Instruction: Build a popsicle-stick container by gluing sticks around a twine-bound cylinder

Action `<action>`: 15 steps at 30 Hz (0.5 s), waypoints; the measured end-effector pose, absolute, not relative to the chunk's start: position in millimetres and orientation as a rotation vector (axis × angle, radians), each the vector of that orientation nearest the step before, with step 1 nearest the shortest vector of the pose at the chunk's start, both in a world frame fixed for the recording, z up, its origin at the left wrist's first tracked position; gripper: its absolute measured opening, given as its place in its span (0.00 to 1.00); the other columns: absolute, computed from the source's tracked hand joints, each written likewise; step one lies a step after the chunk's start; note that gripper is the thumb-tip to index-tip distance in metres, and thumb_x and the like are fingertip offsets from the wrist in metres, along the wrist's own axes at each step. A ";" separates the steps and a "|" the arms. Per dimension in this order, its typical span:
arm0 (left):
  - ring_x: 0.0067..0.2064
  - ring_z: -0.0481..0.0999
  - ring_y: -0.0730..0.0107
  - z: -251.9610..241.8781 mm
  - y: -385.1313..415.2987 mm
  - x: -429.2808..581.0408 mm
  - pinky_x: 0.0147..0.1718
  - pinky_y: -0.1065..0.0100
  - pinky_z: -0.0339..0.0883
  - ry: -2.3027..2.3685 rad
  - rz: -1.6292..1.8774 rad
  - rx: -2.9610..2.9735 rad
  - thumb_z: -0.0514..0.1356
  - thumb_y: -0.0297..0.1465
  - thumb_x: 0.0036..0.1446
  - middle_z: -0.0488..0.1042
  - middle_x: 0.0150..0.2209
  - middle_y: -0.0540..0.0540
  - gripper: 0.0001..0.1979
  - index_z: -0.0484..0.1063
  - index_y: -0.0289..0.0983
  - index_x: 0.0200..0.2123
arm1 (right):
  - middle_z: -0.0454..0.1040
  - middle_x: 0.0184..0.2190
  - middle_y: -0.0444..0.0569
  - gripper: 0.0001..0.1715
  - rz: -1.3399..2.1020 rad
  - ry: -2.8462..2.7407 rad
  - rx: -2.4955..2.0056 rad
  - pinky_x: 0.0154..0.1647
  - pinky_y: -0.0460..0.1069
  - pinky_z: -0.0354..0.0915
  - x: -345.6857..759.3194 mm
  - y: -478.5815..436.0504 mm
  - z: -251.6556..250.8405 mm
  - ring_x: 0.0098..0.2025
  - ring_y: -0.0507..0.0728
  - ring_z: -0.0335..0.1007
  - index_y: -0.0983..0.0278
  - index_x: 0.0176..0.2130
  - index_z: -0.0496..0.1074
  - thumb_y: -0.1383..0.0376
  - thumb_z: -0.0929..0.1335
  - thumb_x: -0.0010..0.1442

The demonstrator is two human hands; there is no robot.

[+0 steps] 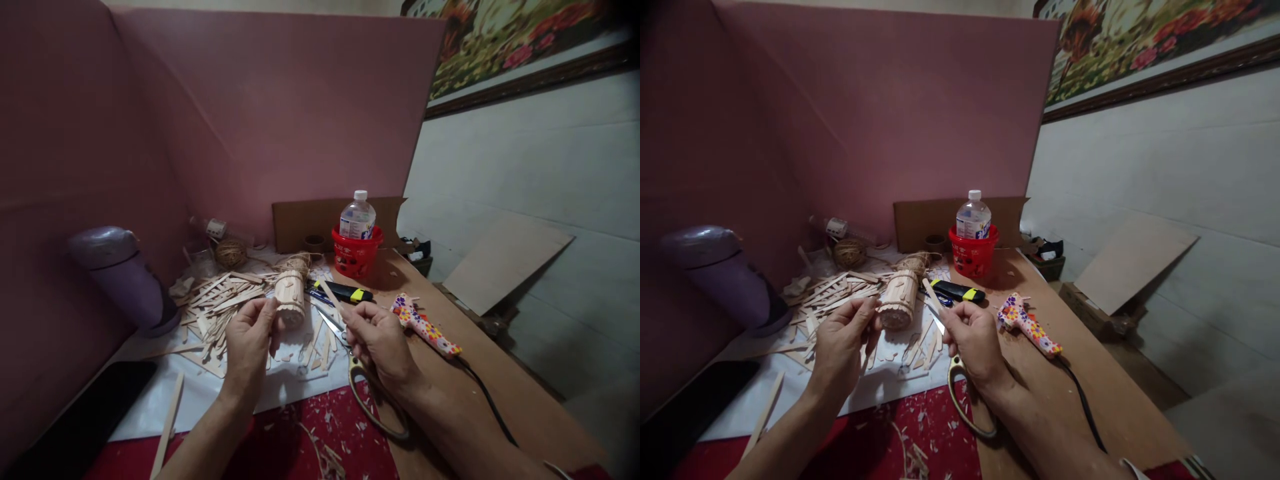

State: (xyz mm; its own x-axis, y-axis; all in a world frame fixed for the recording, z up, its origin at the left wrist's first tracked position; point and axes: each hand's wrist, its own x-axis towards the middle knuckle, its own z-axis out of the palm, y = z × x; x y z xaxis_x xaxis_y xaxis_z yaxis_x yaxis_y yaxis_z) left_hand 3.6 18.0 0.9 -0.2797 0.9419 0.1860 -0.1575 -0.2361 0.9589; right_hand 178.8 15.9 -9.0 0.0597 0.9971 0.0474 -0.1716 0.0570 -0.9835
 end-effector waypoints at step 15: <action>0.15 0.61 0.79 2.7 18.3 1.1 0.11 0.76 0.51 1.195 1.783 0.959 0.56 0.27 0.49 0.69 0.19 0.56 0.02 0.66 0.38 0.29 | 0.68 0.14 0.40 0.12 0.915 -1.389 -1.312 0.13 0.43 0.49 179.1 33.8 -29.3 0.12 0.48 0.54 0.66 0.35 0.68 0.60 0.63 0.57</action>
